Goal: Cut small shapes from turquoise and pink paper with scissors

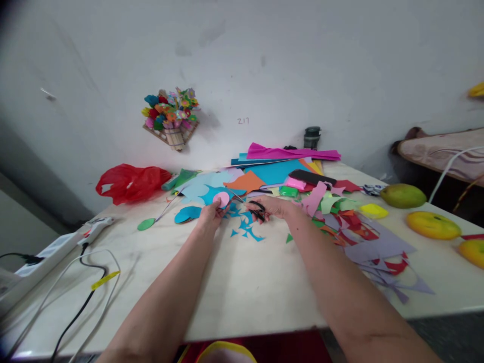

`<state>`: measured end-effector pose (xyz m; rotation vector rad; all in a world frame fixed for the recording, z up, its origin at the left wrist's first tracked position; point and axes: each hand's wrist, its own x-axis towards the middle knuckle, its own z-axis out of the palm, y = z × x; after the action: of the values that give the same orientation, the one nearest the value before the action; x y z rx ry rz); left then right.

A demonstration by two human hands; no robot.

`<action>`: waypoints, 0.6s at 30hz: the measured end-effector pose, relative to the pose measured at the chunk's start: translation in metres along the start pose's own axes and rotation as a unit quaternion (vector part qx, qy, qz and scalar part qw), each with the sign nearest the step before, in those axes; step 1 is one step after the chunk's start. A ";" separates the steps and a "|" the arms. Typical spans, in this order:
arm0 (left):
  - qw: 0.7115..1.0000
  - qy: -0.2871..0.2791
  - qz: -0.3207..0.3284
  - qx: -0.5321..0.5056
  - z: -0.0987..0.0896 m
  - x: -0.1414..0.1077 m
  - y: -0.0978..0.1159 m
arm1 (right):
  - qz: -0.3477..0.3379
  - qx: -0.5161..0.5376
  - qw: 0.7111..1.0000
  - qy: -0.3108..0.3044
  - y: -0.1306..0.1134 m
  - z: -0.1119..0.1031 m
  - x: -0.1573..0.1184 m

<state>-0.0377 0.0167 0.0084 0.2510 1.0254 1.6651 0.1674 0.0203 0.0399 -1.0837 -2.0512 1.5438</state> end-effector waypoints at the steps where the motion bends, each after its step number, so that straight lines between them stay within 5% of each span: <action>1: 1.000 -0.002 0.001 0.006 0.000 -0.001 0.000 | -0.002 0.008 1.000 0.001 0.001 0.001 0.002; 18: 0.998 -0.048 -0.018 0.034 -0.002 -0.001 -0.003 | -0.031 0.037 0.999 0.026 0.011 0.010 0.013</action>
<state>-0.0361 0.0147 0.0052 0.3521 1.0095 1.5714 0.1558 0.0246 0.0240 -1.0125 -1.9595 1.5329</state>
